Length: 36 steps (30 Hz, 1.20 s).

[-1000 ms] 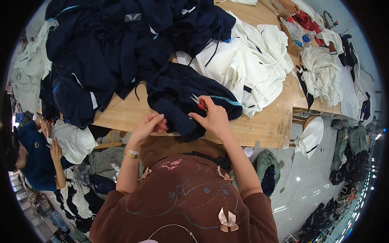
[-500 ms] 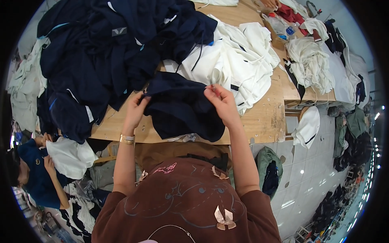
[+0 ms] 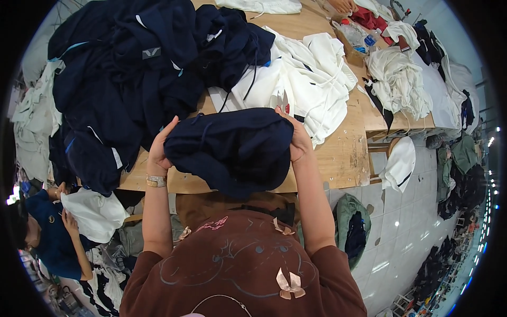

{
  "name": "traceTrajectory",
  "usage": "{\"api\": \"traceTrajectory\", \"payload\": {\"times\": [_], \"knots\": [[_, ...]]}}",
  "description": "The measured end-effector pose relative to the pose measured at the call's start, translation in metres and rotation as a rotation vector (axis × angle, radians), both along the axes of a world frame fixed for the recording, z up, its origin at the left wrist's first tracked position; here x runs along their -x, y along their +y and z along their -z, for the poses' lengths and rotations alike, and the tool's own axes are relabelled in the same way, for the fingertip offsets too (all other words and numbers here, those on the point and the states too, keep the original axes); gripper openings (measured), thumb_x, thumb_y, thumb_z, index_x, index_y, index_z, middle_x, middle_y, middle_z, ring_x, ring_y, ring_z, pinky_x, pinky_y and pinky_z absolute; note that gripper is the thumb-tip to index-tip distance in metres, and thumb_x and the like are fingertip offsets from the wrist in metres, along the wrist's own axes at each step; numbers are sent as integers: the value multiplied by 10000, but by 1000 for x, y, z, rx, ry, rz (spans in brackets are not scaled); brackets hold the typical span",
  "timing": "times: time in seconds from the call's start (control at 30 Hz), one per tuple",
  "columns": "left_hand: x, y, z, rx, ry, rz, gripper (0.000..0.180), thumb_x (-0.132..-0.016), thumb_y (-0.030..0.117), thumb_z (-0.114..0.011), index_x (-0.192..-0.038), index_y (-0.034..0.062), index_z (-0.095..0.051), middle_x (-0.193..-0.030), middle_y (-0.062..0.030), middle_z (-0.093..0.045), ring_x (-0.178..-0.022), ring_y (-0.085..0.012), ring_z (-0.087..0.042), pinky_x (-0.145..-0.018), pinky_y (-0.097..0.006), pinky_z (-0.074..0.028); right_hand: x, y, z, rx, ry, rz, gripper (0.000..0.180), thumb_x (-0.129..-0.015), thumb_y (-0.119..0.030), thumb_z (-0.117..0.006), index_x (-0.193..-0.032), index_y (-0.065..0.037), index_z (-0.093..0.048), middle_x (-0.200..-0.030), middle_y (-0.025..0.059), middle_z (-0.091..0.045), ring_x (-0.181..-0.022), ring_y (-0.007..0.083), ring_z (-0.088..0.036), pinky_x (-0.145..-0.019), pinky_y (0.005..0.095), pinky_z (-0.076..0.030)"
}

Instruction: Trimming loose threads from blue garments using thread nippers in a garment factory.

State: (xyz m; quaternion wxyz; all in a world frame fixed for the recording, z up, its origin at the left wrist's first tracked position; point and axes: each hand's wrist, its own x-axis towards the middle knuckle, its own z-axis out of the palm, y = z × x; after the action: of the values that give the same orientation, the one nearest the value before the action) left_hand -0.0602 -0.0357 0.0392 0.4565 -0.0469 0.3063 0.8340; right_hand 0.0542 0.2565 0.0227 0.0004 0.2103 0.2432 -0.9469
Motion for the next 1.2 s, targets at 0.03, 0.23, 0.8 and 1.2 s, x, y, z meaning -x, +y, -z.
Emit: {"api": "traceTrajectory", "payload": {"times": [0.03,0.23,0.8,1.2], "knots": [[1,1,2,-2,3,5,375,-935,304,-480,-990,-40,-620,-945,-126,-662,-841,-192,-647,-783,-294,-521,-1,1,0,59,33,-37,191,-907,-156,-533,-975,4,-610,-914,105,-655,-804,180,-634,-752,291,-518],[-2,11,11,200,203,-37,348,-916,288,-527,-1013,-39,-595,-966,-114,-649,-873,-178,-628,-812,-287,-497,2,4,18,263,183,-120,201,-907,-157,-526,-975,13,-608,-941,119,-654,-860,209,-634,-803,347,-522],[-32,54,47,1354,1323,-329,398,-759,367,-702,-823,28,-504,-685,-78,-508,-657,-241,-519,-595,-345,-435,1,11,29,414,226,61,313,-927,-139,-404,-1096,98,-518,-1109,235,-573,-1026,311,-575,-951,417,-442],[-74,78,33,153,455,102,236,-948,205,-466,-1098,33,-525,-1066,-55,-609,-964,-135,-580,-810,-273,-465,12,10,-5,312,164,118,286,-950,-182,-418,-1091,36,-536,-1048,177,-612,-965,285,-608,-894,408,-485]]}}
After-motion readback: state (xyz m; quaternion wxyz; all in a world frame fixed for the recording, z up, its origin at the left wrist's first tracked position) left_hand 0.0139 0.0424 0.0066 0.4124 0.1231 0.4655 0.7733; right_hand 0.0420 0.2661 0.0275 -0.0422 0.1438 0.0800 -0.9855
